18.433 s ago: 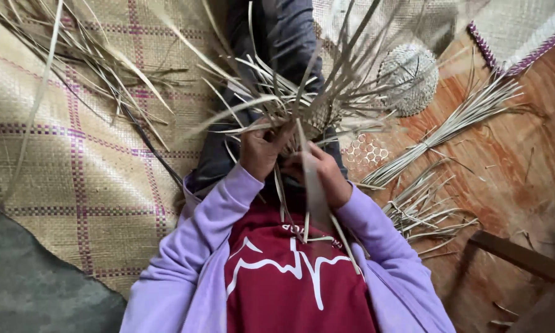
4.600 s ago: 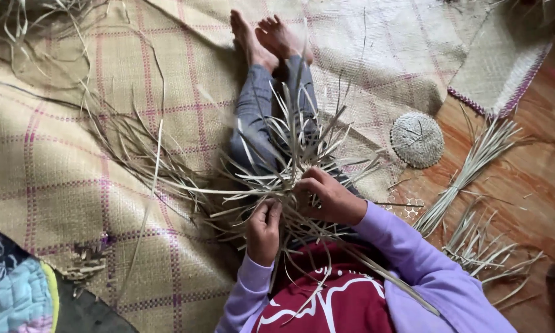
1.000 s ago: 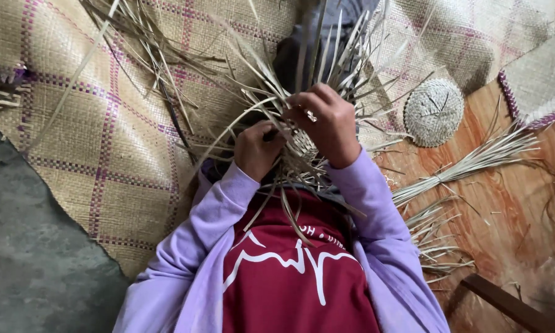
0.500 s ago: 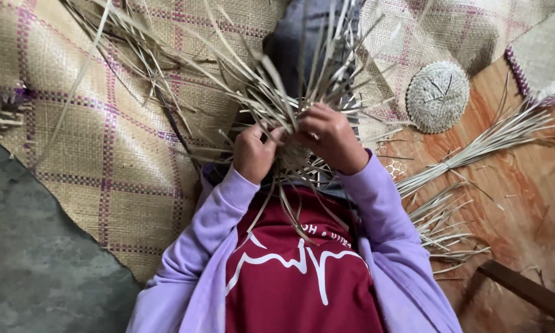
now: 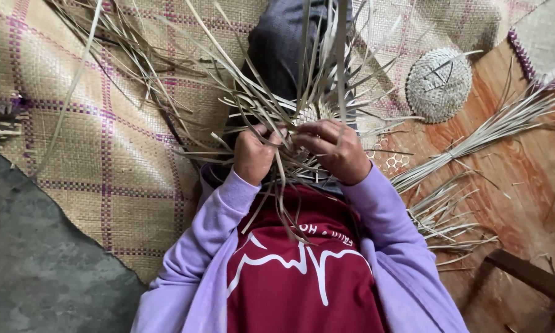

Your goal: Weaving dried plant fibers into a circular base, likely for a basket or bag.

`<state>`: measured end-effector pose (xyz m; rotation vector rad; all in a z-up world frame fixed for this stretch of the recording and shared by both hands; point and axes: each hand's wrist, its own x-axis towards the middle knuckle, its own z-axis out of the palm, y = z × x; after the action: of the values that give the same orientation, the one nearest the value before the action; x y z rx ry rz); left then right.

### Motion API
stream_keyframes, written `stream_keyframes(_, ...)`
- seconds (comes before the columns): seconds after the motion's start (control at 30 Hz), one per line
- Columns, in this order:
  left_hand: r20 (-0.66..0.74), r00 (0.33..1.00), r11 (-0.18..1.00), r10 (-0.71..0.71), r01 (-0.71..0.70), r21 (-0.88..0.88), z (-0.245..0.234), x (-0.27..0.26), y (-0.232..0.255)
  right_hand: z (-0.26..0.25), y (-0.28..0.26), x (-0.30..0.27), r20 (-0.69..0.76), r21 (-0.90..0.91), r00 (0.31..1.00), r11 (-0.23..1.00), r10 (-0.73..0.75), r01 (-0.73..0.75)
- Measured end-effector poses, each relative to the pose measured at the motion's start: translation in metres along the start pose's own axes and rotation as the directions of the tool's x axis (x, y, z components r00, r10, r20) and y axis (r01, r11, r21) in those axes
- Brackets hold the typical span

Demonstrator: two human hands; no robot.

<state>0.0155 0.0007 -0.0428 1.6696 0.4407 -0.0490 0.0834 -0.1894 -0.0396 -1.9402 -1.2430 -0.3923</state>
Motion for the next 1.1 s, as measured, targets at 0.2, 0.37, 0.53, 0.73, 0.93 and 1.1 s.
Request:
stream_keyframes(0.2, -0.088, 0.978, 0.958, 0.190, -0.165, 0.234, 0.007, -0.014, 0.011, 0.022, 0.017, 0.012, -0.039, -0.129, 0.998, 0.990, 0.058, -0.063)
stream_keyframes(0.37, -0.131, 0.955, 0.958, 0.266, -0.247, 0.146, 0.009, -0.005, -0.010, -0.007, -0.012, 0.048, -0.103, 0.029, 0.953, 0.958, 0.285, -0.284)
stream_keyframes(0.53, -0.181, 0.971, 0.986, 0.158, -0.144, 0.085, 0.006, -0.005, 0.003, -0.012, -0.024, 0.035, 0.052, -0.013, 0.947, 0.948, 0.318, -0.318)
stream_keyframes(0.73, -0.221, 0.951, 0.973, 0.216, -0.190, 0.134, 0.010, -0.005, -0.008, -0.006, -0.031, 0.038, 0.013, -0.069, 0.941, 0.939, 0.339, -0.338)
stream_keyframes(0.93, -0.211, 0.956, 0.958, 0.202, -0.149, 0.244, 0.011, -0.012, 0.001, 0.000, -0.027, 0.042, 0.037, 0.095, 0.911, 0.906, 0.411, -0.413)
stream_keyframes(1.1, -0.199, 0.975, 0.993, 0.102, -0.088, 0.080, 0.003, -0.002, -0.018, 0.007, -0.007, 0.010, 0.053, 0.300, 0.893, 0.846, 0.447, -0.441)
